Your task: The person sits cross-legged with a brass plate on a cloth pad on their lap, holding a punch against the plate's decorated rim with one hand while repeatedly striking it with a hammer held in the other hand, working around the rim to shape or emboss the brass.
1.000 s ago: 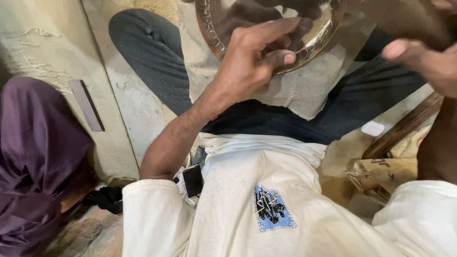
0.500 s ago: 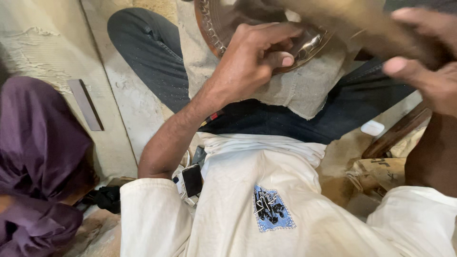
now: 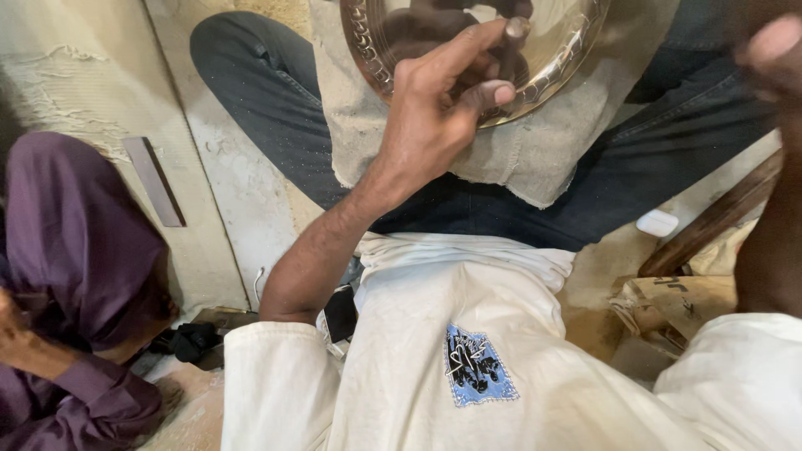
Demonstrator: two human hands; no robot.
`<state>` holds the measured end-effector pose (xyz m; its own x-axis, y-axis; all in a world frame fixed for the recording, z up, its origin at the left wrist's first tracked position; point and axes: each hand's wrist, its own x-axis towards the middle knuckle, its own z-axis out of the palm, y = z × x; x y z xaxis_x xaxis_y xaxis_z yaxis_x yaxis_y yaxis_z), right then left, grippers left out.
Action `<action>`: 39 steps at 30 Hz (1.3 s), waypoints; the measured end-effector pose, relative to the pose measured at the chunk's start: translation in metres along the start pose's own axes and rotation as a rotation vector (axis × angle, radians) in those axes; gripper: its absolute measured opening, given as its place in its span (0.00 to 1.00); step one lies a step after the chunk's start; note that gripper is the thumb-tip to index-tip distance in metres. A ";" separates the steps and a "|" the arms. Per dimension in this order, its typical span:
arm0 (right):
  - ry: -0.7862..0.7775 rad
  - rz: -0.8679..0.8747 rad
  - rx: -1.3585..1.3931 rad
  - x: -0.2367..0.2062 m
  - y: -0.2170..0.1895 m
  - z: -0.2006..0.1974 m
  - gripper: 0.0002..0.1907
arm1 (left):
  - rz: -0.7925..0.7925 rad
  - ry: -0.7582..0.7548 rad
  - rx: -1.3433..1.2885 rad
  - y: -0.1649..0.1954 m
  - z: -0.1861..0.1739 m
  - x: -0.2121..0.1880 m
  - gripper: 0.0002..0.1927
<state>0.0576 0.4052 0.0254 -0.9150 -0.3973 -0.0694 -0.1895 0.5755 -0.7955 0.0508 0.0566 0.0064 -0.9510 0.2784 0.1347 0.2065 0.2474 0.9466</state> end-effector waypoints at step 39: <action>-0.071 0.028 -0.020 0.013 -0.022 -0.005 0.29 | 0.019 -0.016 0.008 -0.004 0.001 0.003 0.23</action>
<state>0.0482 0.3912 0.0453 -0.8926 -0.4304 -0.1346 -0.1721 0.6009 -0.7806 0.0473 0.0569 0.0023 -0.9429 0.2982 0.1481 0.2266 0.2488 0.9417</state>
